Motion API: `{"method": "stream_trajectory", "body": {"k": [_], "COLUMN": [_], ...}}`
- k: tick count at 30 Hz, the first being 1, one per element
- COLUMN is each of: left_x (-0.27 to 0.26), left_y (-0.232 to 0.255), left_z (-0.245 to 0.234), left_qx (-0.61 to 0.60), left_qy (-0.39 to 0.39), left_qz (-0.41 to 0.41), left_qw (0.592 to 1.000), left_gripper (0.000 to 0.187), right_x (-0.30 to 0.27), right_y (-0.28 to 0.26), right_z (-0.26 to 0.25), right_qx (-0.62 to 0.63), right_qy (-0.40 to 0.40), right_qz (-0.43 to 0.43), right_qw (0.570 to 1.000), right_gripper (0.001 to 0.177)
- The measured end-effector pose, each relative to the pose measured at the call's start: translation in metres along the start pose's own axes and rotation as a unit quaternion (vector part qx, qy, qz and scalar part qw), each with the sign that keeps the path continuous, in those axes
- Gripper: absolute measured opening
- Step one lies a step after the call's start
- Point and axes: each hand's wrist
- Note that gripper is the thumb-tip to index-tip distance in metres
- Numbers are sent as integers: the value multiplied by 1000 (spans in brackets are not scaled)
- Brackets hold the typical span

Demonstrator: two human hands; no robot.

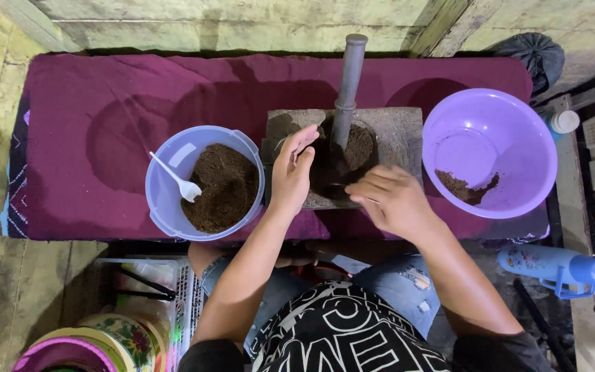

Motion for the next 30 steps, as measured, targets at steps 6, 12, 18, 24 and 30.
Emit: {"method": "stream_trajectory", "body": {"k": [6, 12, 18, 24, 30], "left_x": [1, 17, -15, -56, -70], "left_y": [-6, -34, 30, 45, 71], "left_z": [-1, -13, -42, -126, -187], "left_qx": [-27, -163, -259, -179, 209], "left_qy": [14, -16, 17, 117, 280], "left_qz": [-11, -107, -88, -8, 137], "left_qw": [999, 981, 962, 977, 927], "left_gripper": [37, 46, 51, 49, 28], "right_x": [0, 15, 46, 103, 173], "right_y": [28, 15, -6, -38, -57], "right_z": [-2, -14, -17, 3, 74], "right_qx": [-10, 88, 253, 376, 242], "right_qy": [62, 103, 143, 13, -32], "right_qz": [35, 154, 198, 216, -81], "right_qw": [997, 979, 936, 901, 966], "right_gripper": [23, 21, 22, 21, 12]}}
Point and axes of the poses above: each hand's wrist, its own x-axis towards the middle knuckle, its own z-axis out of the palm, y = z × x
